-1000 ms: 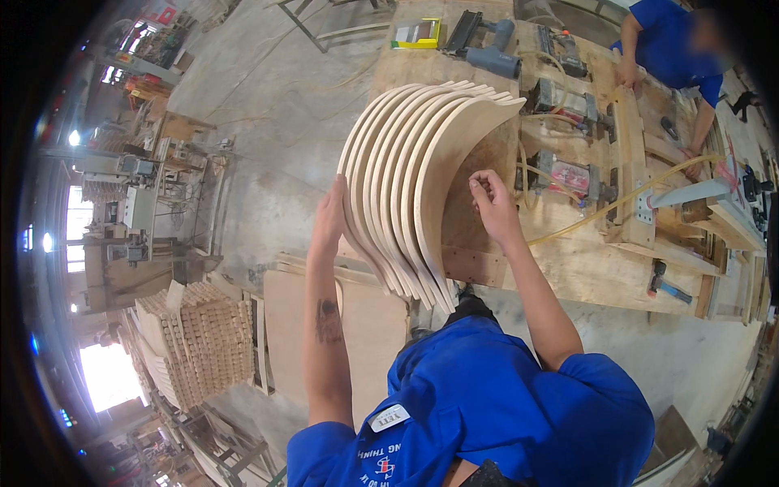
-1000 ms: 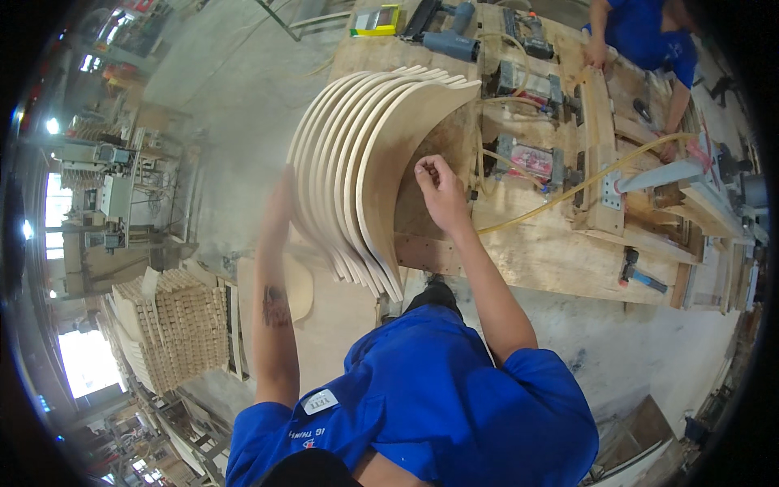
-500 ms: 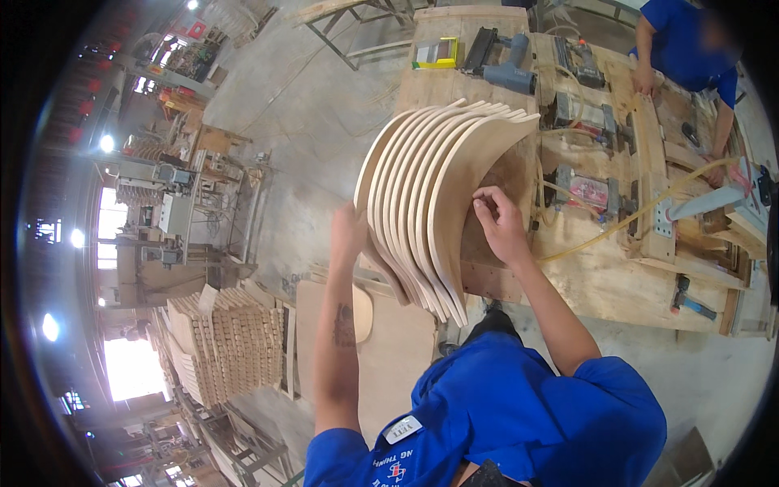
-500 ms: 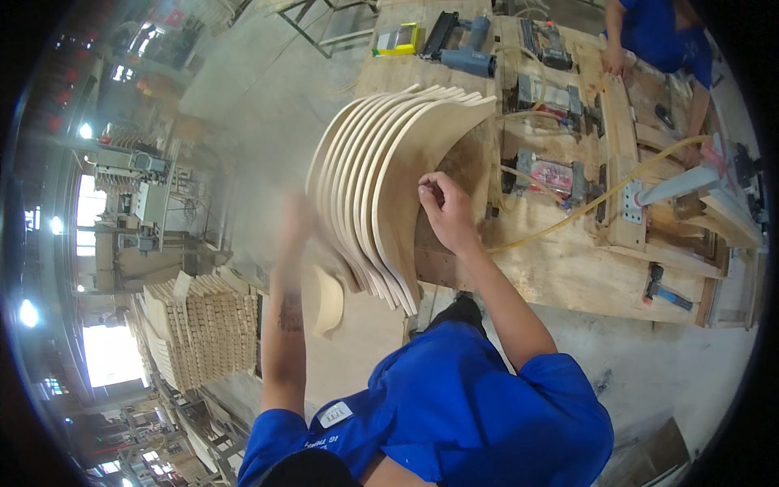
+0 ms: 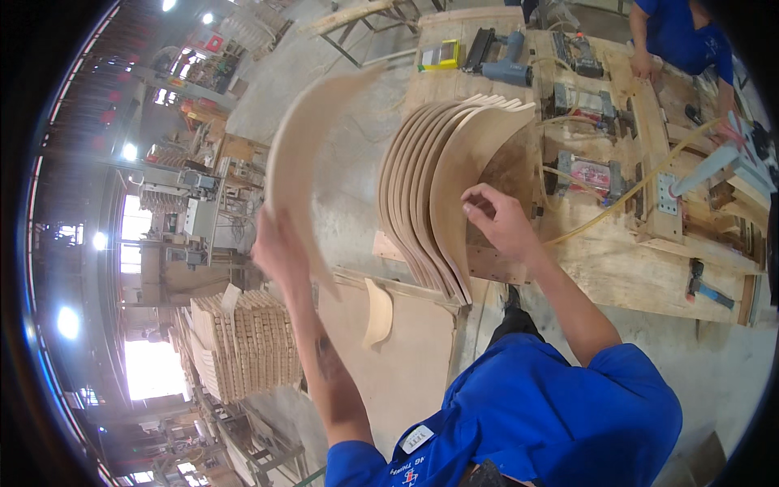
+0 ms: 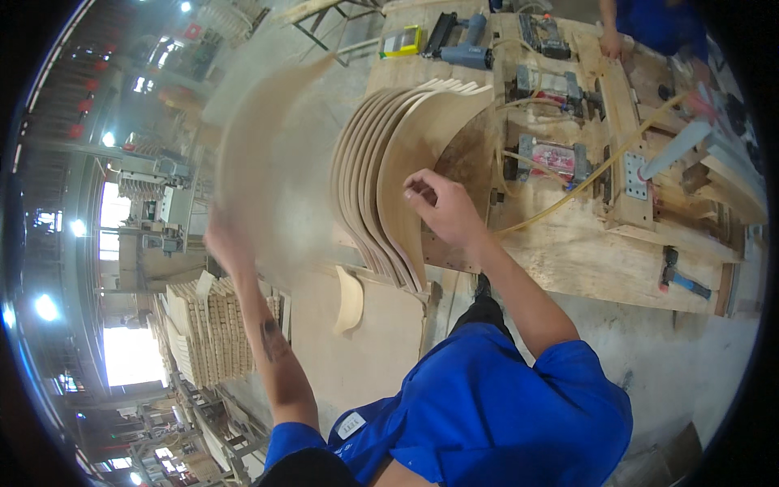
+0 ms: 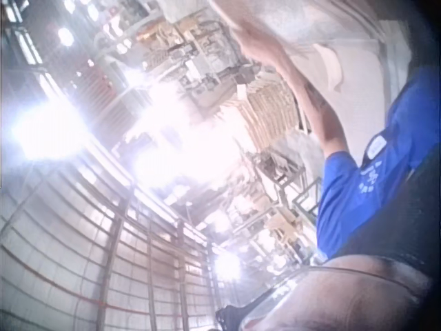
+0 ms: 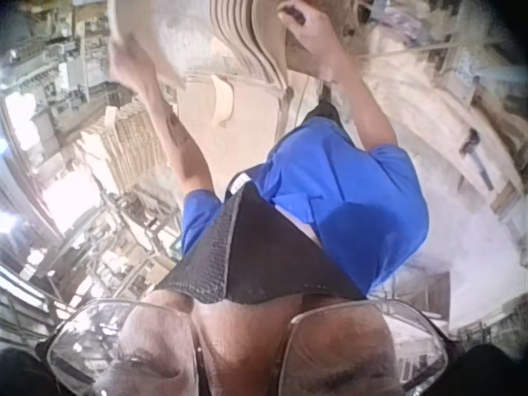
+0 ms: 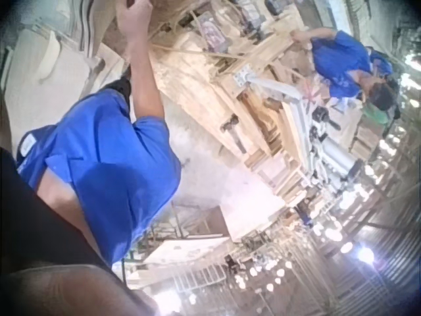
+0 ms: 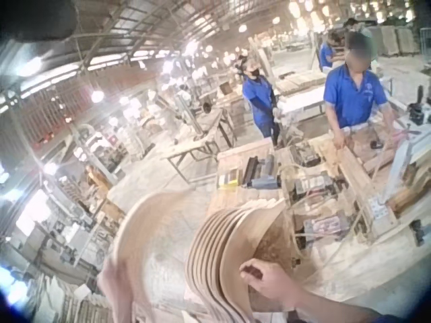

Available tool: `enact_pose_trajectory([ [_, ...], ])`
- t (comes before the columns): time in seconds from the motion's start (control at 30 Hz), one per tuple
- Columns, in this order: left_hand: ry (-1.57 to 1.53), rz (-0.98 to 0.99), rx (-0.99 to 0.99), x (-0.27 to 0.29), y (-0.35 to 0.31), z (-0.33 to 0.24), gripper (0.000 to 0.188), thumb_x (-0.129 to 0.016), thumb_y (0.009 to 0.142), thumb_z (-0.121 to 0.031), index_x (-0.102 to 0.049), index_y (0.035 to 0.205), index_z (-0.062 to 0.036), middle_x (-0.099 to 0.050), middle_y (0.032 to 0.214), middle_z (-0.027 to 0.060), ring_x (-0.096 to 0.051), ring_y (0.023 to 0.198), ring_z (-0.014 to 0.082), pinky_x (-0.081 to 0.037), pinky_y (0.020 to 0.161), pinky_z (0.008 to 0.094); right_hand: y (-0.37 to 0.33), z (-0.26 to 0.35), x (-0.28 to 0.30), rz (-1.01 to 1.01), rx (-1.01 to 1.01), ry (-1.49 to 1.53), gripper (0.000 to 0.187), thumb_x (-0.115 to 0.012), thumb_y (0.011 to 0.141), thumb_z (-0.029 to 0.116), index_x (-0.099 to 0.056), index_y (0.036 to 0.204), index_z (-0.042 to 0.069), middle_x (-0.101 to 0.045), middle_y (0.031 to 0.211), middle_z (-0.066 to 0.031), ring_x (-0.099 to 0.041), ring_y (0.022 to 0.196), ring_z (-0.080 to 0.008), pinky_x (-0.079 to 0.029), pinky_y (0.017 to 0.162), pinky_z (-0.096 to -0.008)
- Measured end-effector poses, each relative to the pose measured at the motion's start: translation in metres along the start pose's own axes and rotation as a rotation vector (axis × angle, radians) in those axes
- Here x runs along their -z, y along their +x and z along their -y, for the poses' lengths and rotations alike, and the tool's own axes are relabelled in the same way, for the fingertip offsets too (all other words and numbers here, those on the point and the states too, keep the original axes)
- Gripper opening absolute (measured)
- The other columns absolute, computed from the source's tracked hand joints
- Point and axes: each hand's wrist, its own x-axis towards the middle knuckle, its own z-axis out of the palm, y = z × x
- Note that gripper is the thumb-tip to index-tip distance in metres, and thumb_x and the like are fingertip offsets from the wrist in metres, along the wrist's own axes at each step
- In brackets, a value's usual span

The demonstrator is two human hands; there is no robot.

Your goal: The person removes eyeglasses, then picks up curved wooden pieces and places them into a shaping jig. Using a hammer, the person taps the wood to conform it to the jig's profile, repeating this process for several pieces.

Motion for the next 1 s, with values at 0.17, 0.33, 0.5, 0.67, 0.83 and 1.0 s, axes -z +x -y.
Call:
enact_pose_trajectory([
  [0.17,-0.078,-0.614,-0.393,0.102,-0.120,-0.009,0.021,-0.059,0.098,-0.009,-0.065,0.115,0.0008,-0.072,0.111,0.0175,-0.072,0.099,0.0287,-0.059,0.077,0.0386,-0.083,0.063,-0.018,0.442,0.305,0.604,0.062,-0.068,0.094,0.036,-0.044,0.143,0.004,-0.055,0.136,-0.0154,-0.054,0.124,-0.0278,-0.047,0.100,-0.0409],
  [0.33,-0.138,-0.639,-0.753,0.128,-0.241,-0.024,0.021,-0.064,0.092,-0.001,-0.066,0.112,-0.0063,-0.073,0.110,0.0098,-0.070,0.105,0.0306,-0.053,0.086,0.0420,-0.200,0.114,0.000,0.616,0.367,0.974,0.087,-0.065,0.093,0.051,-0.021,0.154,0.006,-0.040,0.152,-0.0161,-0.045,0.136,-0.0324,-0.040,0.110,-0.0469],
  [0.5,-0.123,-0.535,-0.992,0.121,-0.342,-0.059,0.011,-0.074,0.087,-0.014,-0.070,0.096,-0.0187,-0.075,0.103,-0.0021,-0.070,0.099,0.0216,-0.043,0.092,0.0363,-0.332,0.095,0.058,0.275,-0.124,1.100,0.066,-0.054,0.100,0.035,-0.028,0.151,0.002,-0.044,0.148,-0.0192,-0.047,0.135,-0.0351,-0.041,0.111,-0.0491],
  [0.67,-0.311,-0.295,-0.813,0.093,-0.422,-0.122,0.021,-0.081,0.074,-0.012,-0.070,0.090,-0.0207,-0.066,0.093,-0.0008,-0.056,0.093,0.0194,-0.040,0.087,0.0382,-0.416,0.075,0.128,0.016,-0.203,1.200,0.049,-0.042,0.101,0.020,-0.038,0.145,-0.001,-0.051,0.142,-0.0185,-0.055,0.128,-0.0302,-0.046,0.106,-0.0454],
  [0.83,-0.920,0.234,-0.191,0.046,-0.522,-0.131,0.021,-0.064,0.092,-0.017,-0.061,0.109,-0.0047,-0.049,0.097,0.0084,-0.050,0.087,0.0246,-0.041,0.084,0.0429,-0.470,0.051,0.191,-0.244,-0.113,1.204,0.048,-0.043,0.099,0.022,-0.044,0.140,-0.003,-0.058,0.135,-0.0175,-0.059,0.124,-0.0288,-0.048,0.105,-0.0431],
  [1.0,-1.722,1.095,0.716,0.030,-0.566,-0.212,0.045,-0.037,0.108,-0.040,-0.051,0.130,-0.0032,-0.057,0.127,0.0103,-0.058,0.110,0.0261,-0.046,0.096,0.0425,-0.495,0.035,0.265,-0.450,-0.177,1.143,0.048,-0.045,0.097,0.024,-0.048,0.136,-0.003,-0.066,0.125,-0.0160,-0.068,0.110,-0.0270,-0.057,0.094,-0.0418],
])
